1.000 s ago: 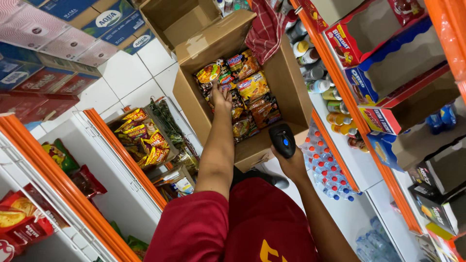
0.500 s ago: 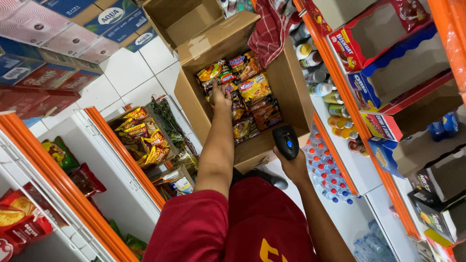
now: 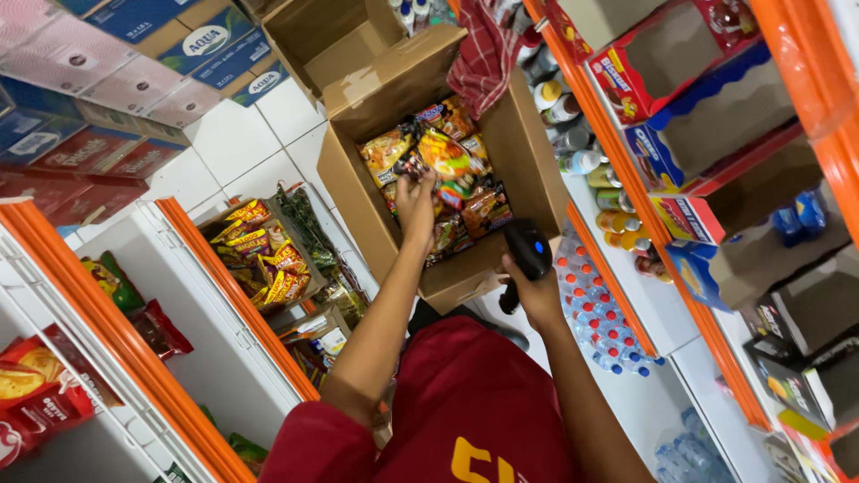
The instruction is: The person picks up instant noodle packets from shelves and a cardboard box, scans their barcodes using a handheld barcode scanner, and places them back.
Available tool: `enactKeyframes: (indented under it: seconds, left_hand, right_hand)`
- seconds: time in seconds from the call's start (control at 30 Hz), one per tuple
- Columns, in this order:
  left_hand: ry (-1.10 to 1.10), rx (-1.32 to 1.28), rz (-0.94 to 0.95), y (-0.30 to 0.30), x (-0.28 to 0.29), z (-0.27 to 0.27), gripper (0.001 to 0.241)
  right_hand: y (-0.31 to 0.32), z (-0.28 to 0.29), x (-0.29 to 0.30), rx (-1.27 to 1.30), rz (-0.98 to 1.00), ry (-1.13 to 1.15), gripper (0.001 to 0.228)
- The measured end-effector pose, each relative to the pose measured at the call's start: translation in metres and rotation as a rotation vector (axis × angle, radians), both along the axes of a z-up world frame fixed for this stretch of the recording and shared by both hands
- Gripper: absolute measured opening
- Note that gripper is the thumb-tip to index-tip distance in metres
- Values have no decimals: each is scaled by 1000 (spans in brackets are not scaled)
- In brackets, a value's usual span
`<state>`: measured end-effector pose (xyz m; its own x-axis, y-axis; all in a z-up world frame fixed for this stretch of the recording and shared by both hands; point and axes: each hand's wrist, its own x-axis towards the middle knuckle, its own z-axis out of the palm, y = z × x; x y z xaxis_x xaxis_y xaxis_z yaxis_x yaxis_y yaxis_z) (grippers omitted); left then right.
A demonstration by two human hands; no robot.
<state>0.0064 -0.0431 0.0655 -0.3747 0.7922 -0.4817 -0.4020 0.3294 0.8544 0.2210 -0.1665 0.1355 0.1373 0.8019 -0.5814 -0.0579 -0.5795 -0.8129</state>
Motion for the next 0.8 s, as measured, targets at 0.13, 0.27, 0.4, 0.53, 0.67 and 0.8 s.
enactKeyframes:
  seconds: [0.13, 0.27, 0.4, 0.53, 0.67, 0.8]
  left_hand:
    - [-141, 99, -239, -40, 6, 49, 31]
    - [-215, 435, -537, -53, 15, 92, 44]
    - [-169, 495, -778, -49, 13, 133, 47]
    - [-423, 638, -985, -33, 8, 162, 26]
    - [11, 612, -954, -39, 24, 167, 51]
    - [-100, 460, -788, -44, 43, 160, 45]
  right_hand:
    - [2, 7, 7, 4, -181, 293, 39]
    - [0, 16, 22, -56, -227, 560, 52]
    - [-11, 29, 35, -14, -189, 783, 63]
    - [-19, 45, 46, 101, -279, 1015, 77]
    - [-19, 57, 48, 212, -279, 708, 50]
    - [-17, 78, 49, 234, -392, 620, 59]
